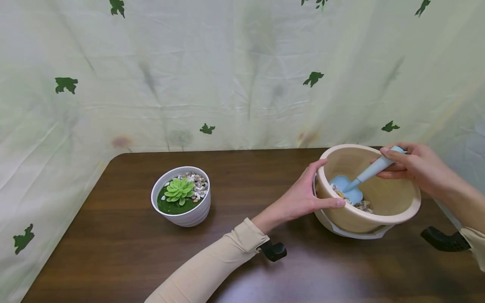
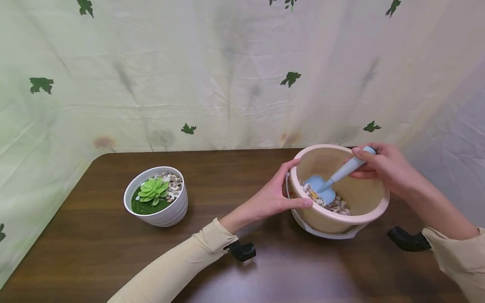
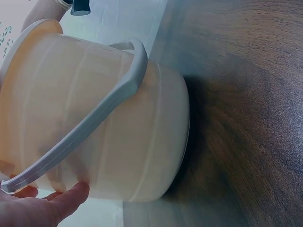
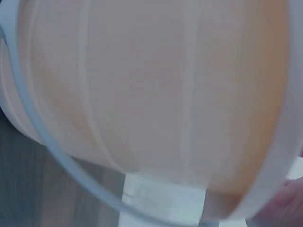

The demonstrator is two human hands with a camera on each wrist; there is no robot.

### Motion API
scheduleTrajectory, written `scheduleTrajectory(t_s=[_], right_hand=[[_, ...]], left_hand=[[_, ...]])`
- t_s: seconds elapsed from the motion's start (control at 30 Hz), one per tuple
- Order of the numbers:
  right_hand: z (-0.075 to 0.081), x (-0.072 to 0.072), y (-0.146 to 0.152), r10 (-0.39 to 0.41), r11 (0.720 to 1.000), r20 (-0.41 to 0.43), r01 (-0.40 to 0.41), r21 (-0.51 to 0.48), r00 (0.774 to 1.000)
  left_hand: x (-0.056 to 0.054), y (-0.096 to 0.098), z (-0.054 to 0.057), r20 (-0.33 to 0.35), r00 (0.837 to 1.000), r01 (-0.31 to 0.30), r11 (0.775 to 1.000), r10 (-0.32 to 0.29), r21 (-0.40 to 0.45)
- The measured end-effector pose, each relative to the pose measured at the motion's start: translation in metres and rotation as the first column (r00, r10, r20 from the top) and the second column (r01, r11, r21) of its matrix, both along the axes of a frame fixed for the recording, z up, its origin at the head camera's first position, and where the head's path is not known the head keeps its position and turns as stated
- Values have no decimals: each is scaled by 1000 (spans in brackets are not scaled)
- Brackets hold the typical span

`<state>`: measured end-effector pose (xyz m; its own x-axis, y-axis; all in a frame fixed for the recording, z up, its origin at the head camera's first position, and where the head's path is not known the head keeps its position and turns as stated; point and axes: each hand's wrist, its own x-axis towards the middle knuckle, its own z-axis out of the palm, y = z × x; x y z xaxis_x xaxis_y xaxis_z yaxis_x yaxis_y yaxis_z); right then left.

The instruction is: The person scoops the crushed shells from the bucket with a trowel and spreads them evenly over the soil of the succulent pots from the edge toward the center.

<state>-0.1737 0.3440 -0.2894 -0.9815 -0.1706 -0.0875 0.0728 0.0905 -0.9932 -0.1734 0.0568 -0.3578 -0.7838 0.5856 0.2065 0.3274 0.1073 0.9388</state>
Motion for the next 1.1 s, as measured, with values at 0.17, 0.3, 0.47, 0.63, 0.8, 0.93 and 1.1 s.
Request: scheduleTrajectory(t_s=[0.17, 0.3, 0.47, 0.63, 0.8, 0.93, 1.1], right_hand=[[-2, 1, 8, -54, 996, 16, 55, -67, 998], [-2, 0, 13, -83, 991, 61, 89, -102, 995], [1, 0, 21, -100, 975, 101, 117, -190, 990], [2, 2, 30, -142, 966, 100, 160, -204, 985], [-1, 8, 41, -190, 965, 75, 200, -168, 979], [-5, 10, 48, -182, 958, 71, 193, -212, 981], [-10, 14, 55, -159, 911, 110, 189, -366, 981]], left_hand=[[0, -1, -1, 4, 1000, 2, 1000, -2, 1], [0, 0, -1, 14, 1000, 2, 1000, -2, 6], [0, 1, 0, 16, 1000, 5, 1000, -5, 7], [0, 1, 0, 9, 1000, -2, 1000, 2, 1], [0, 2, 0, 6, 1000, 2, 1000, -2, 0], [-1, 2, -1, 8, 1000, 6, 1000, -6, 7], [-1, 1, -2, 10, 1000, 5, 1000, -5, 10]])
